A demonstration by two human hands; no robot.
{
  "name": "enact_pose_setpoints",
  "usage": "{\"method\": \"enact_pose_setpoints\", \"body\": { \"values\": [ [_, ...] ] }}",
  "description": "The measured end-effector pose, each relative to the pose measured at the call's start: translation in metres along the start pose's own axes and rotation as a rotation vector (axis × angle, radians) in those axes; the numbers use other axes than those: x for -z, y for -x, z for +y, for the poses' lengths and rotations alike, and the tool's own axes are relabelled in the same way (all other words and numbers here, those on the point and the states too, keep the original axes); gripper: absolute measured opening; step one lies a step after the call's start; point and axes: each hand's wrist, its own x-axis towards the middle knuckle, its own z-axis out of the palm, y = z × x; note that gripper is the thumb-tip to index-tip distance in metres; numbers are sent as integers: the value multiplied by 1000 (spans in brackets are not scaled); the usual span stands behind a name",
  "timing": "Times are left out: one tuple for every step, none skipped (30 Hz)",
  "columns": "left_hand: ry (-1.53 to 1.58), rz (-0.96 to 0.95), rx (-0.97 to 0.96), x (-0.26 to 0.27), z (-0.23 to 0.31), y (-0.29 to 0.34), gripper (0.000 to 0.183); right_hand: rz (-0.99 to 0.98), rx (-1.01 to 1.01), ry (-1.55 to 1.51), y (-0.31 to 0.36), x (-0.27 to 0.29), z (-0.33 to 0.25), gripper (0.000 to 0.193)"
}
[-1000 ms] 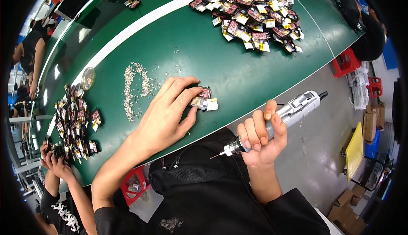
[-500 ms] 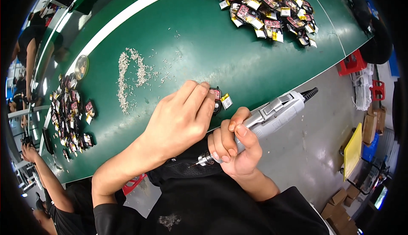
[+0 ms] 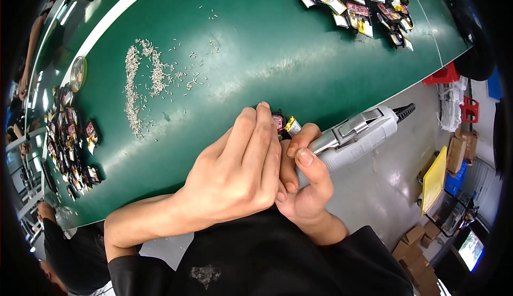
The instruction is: The worker is using an electric screwdriver to assemble small electronic components on a green conveyor belt assembly line.
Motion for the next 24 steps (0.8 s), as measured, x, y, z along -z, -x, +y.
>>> {"method": "enact_pose_setpoints", "body": {
  "values": [
    [13,-19,-8,0,-2,1,39,4,-6,4,0,1,-4,13],
    [30,-34,-19,0,-3,1,41,-71,7,-7,0,1,-11,13],
    [39,-33,-15,0,-4,2,41,-148,19,-19,0,1,-20,13],
    [34,-65,-25,1,-3,3,37,-232,50,7,-3,2,-33,14],
    [31,-92,-37,4,-2,2,35,-278,100,34,-5,0,-49,14],
    [29,-99,-26,4,-1,4,35,-316,142,42,-11,0,-59,15],
    [38,-113,-5,4,0,6,35,-354,183,50,-18,-1,-68,15],
    [58,-118,6,4,1,6,35,-360,245,90,-24,-5,-78,15],
    [69,-114,3,2,0,6,35,-359,293,152,-29,-8,-87,19],
    [-4,-83,-53,-1,-1,7,32,-378,323,174,-35,-11,-94,22],
    [-83,-57,-103,-3,-2,9,31,-385,326,200,-41,-14,-97,23],
    [-76,-57,-99,-4,-3,9,31,-392,328,227,-46,-16,-99,25],
    [-58,-42,-97,-5,-4,9,33,-388,323,232,-51,-17,-99,25],
    [-40,-29,-94,-6,-4,9,36,-409,317,271,-56,-17,-100,26],
    [-31,-29,-88,-7,-4,9,36,-429,311,310,-60,-16,-99,28],
    [-20,-21,-71,-8,-3,9,36,-425,303,315,-64,-14,-99,28],
    [-14,-18,-54,-8,-3,9,36,-449,288,324,-68,-13,-97,30],
    [-11,-22,-46,-8,-4,9,36,-473,272,333,-71,-11,-95,32],
    [-13,-31,-44,-8,-3,9,35,-470,279,345,-73,-9,-93,33],
    [-13,-37,-45,-7,-4,8,35,-468,271,346,-74,-9,-92,33],
    [-9,-40,-38,-7,-4,7,35,-467,267,344,-76,-8,-91,32],
    [-13,-36,-47,-8,-4,7,36,-466,263,341,-76,-6,-90,32],
    [-19,-32,-59,-8,-5,7,36,-466,256,340,-77,-6,-90,32],
    [-17,-35,-53,-9,-4,7,36,-466,254,352,-77,-6,-89,31]
  ]
}}
